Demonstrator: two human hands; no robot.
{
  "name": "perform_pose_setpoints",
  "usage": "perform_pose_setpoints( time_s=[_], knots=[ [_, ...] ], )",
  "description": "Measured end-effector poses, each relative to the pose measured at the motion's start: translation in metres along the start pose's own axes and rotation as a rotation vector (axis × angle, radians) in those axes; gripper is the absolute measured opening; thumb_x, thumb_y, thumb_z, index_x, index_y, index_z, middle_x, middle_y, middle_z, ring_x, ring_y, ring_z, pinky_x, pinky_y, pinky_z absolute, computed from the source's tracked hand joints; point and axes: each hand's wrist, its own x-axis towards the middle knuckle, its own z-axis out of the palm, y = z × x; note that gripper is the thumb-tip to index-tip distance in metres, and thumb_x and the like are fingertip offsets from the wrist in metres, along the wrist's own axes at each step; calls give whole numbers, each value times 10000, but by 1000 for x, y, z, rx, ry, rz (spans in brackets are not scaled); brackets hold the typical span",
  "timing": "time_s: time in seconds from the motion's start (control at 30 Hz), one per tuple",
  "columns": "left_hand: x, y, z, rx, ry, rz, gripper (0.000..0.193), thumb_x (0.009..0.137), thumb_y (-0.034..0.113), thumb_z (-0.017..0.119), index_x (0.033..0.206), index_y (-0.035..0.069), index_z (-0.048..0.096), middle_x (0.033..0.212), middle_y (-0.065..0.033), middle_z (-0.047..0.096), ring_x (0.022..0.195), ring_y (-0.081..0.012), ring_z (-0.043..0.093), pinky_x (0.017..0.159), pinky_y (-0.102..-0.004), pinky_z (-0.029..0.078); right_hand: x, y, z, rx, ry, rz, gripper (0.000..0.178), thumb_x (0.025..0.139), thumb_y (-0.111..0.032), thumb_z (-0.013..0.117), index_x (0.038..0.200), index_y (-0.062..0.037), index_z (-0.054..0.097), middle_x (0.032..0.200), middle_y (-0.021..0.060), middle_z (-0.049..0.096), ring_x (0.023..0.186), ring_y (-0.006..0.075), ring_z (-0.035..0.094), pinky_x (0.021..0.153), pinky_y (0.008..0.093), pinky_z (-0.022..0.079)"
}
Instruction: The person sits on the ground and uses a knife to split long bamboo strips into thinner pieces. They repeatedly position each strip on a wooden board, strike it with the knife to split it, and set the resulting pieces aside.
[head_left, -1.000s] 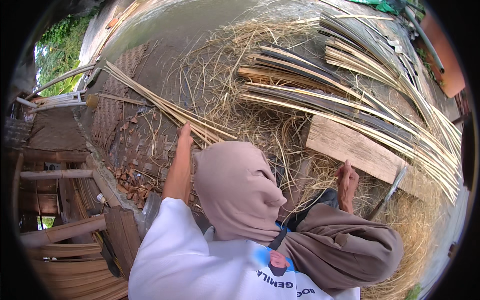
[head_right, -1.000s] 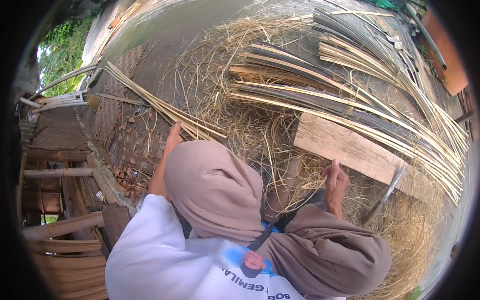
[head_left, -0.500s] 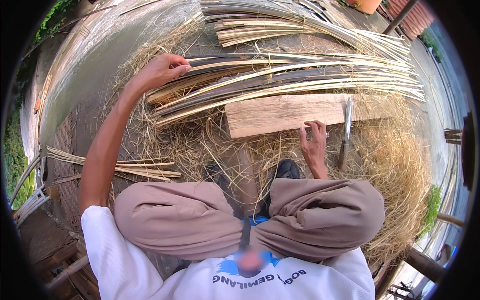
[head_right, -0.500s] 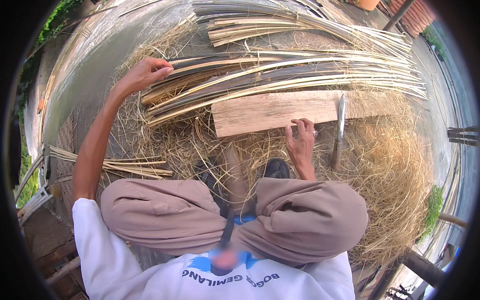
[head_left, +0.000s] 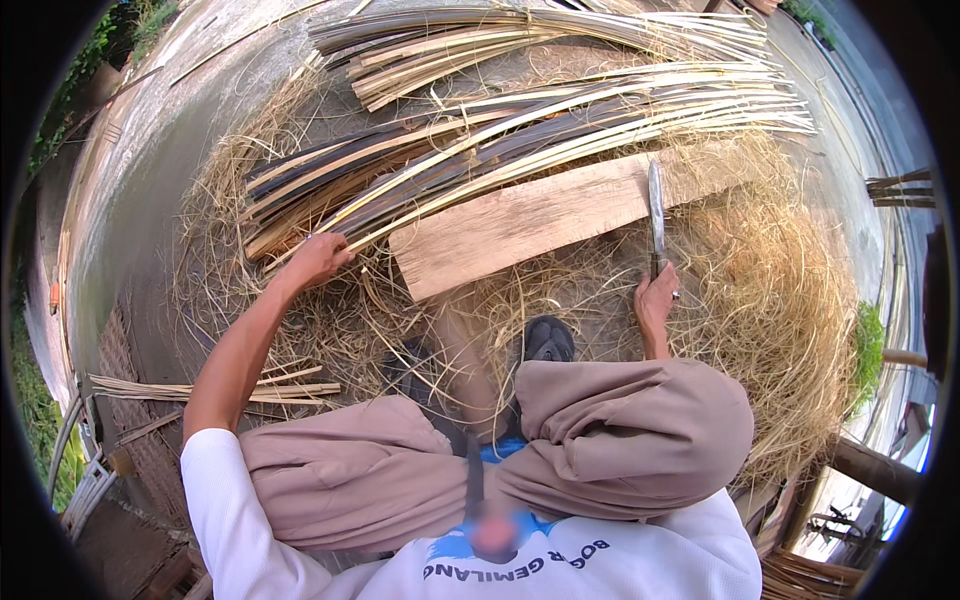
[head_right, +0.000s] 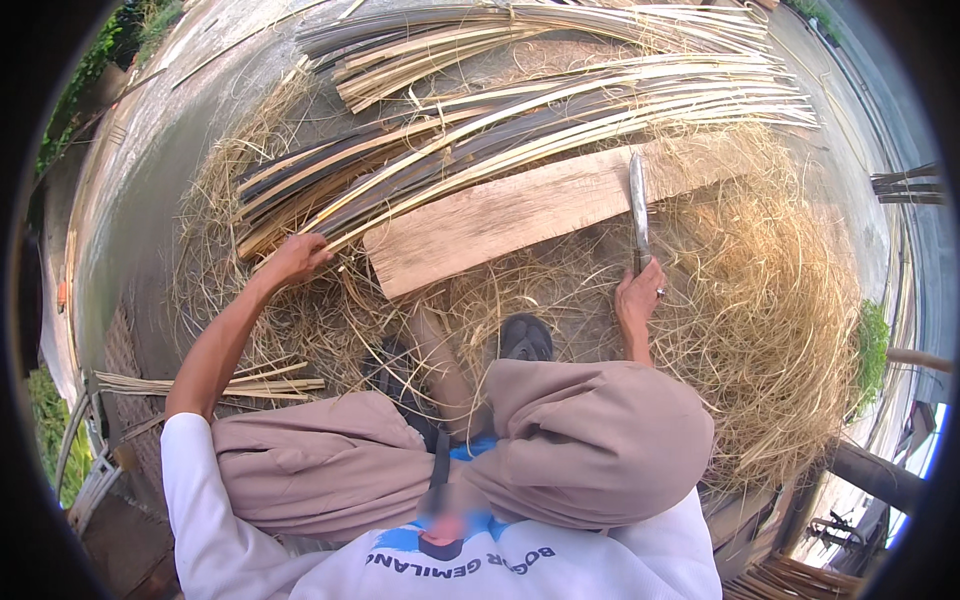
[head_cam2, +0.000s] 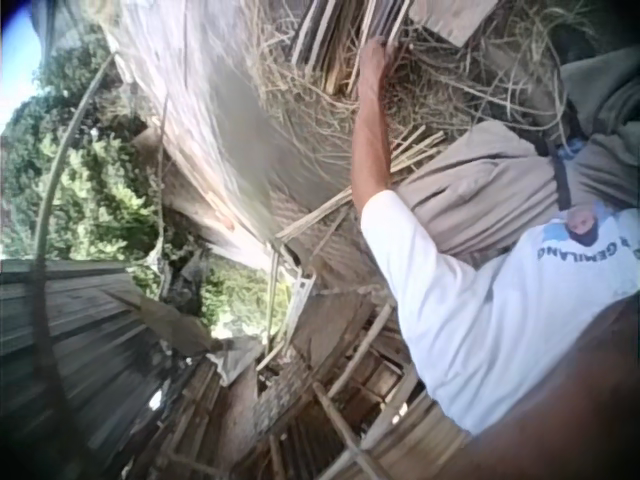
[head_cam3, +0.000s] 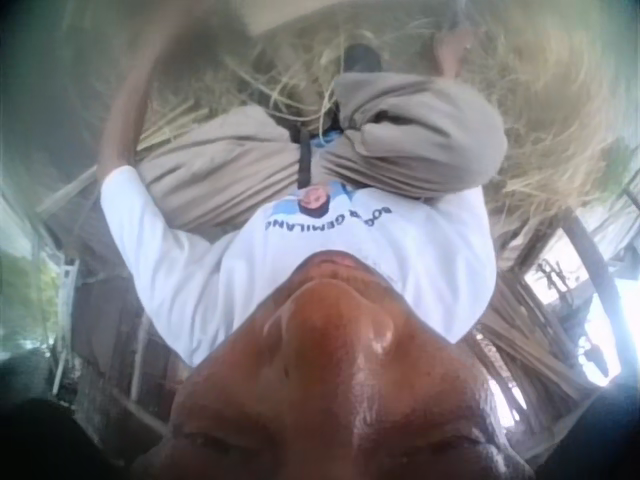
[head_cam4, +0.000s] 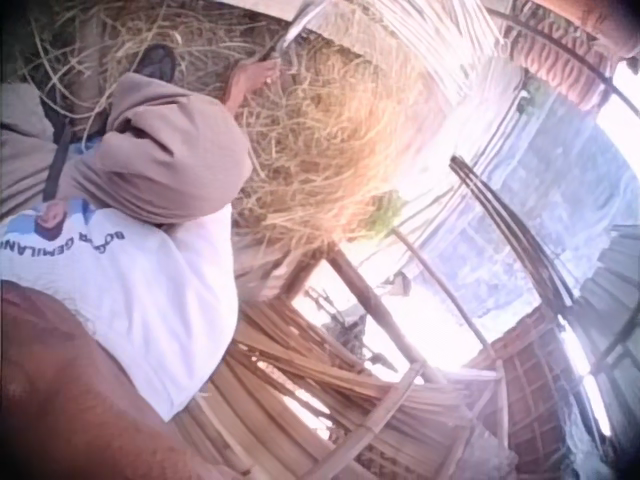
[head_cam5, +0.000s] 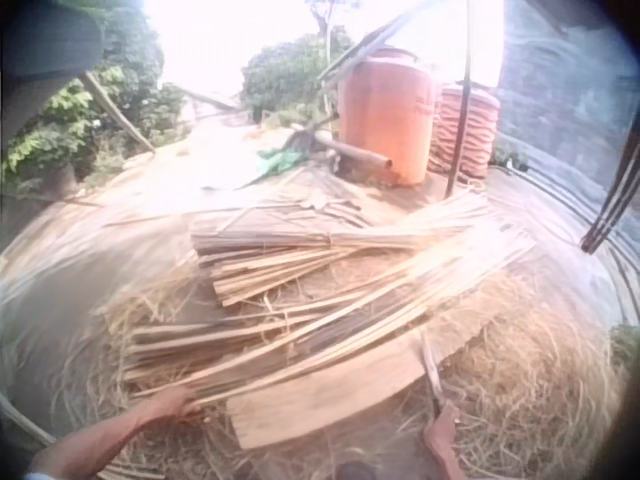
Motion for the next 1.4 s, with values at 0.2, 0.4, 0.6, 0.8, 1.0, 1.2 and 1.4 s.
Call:
perform_pose_setpoints(
  time_s=[0.2,0.4,0.6,0.8,1.0,1.2,1.4],
  knots=[
    [0,34,-29,-565,-174,-437,697,1002,609,557,1233,-39,666,720,-112,597,626,-217,654,600,-388,550,-1,16,2,-66,25,39,669,974,-253,617,1498,48,329,1396,315,471,1305,469,460,1089,553,375],
    [-4,29,-21,-450,-105,-349,520,1039,465,593,935,-40,667,554,-17,464,499,-145,558,512,-347,531,0,12,5,-53,15,79,676,937,-238,655,1482,24,354,1399,289,486,1325,437,459,1102,537,375],
    [13,-28,-11,-219,-194,-288,583,999,521,639,706,17,639,552,-16,461,523,-125,360,516,-384,323,0,-3,6,-18,-9,78,677,937,-255,653,1480,13,351,1395,285,487,1338,435,452,1114,542,357],
    [2,8,-28,-243,-77,-319,547,918,557,712,736,50,620,657,-51,540,603,-171,465,572,-398,375,-2,-4,-7,-28,20,80,621,946,-253,649,1445,-5,377,1352,266,516,1304,432,478,1070,548,397],
    [-9,41,-68,-149,395,-198,492,849,421,796,712,17,551,645,-85,536,631,-212,486,616,-413,410,2,11,-9,28,16,53,427,973,-264,623,1284,-16,466,1223,254,582,1119,425,585,995,543,424],
    [-33,62,-159,-253,548,-93,375,913,294,743,696,75,531,615,49,415,589,-71,363,542,-298,295,25,-50,-70,34,-188,21,437,1033,-438,516,1130,-12,513,966,236,669,842,445,662,841,559,495],
    [-22,73,-159,-615,591,-17,312,951,218,717,710,134,540,672,118,396,624,-17,291,574,-237,207,139,-61,-103,687,-521,350,531,1038,-476,501,1127,42,583,944,146,694,663,175,651,535,321,585]
  ],
)
